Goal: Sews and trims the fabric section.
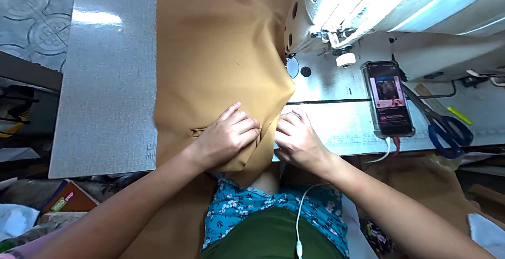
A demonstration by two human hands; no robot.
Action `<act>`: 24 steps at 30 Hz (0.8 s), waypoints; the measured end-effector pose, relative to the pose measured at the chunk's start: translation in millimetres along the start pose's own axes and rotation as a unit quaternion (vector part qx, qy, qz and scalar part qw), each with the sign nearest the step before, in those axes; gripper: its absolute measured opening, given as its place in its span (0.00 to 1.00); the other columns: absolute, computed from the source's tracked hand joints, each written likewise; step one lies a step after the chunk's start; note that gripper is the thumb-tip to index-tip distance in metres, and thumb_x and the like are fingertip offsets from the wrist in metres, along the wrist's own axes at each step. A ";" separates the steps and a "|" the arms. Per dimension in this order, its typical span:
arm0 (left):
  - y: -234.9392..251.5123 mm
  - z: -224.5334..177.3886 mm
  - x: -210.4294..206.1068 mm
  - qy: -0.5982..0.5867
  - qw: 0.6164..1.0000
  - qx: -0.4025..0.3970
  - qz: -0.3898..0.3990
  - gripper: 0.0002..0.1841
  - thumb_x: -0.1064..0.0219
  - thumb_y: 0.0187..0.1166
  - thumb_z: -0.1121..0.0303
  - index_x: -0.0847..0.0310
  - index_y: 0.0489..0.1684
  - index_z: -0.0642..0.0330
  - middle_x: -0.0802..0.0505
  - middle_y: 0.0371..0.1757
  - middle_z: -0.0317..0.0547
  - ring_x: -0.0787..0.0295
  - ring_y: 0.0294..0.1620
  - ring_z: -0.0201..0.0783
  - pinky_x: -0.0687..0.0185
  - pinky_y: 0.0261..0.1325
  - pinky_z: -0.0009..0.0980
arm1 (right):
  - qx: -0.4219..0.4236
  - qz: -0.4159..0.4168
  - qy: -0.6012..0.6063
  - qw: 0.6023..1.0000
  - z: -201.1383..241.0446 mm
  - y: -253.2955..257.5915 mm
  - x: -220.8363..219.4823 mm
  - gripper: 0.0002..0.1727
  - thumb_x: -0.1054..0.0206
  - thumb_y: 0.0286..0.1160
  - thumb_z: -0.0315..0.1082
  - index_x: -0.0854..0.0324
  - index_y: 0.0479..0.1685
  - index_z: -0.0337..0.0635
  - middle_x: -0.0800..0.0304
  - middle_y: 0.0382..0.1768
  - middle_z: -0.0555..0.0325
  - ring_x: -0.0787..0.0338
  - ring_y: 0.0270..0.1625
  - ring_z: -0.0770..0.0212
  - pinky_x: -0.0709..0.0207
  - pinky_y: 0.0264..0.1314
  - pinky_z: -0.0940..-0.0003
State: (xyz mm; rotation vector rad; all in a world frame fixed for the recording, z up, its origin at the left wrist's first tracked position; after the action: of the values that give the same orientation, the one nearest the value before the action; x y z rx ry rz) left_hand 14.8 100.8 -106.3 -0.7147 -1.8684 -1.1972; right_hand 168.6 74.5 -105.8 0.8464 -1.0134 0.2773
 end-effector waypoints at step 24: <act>4.3 -5.9 2.7 0.035 0.999 0.003 0.007 0.12 0.41 0.79 0.77 0.09 0.34 0.59 0.05 0.44 0.45 0.08 0.53 0.47 0.25 0.73 0.55 | 0.106 0.014 -0.010 0.994 1.0 -2.3 3.3 0.13 0.40 0.79 0.27 0.08 0.37 0.48 0.05 0.42 0.58 0.08 0.58 0.56 0.29 0.74 0.45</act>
State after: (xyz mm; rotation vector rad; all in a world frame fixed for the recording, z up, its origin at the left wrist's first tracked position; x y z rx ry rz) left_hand 18.6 97.2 -100.6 -0.6741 -1.8061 -1.1918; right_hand 171.0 71.6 -103.9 1.0294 -1.0266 0.4072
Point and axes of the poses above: each hand's wrist, its own y-axis towards the middle knuckle, its own x-axis out of the back of the hand, z = x × y, the point moved 6 cm from there along y, towards the middle knuckle
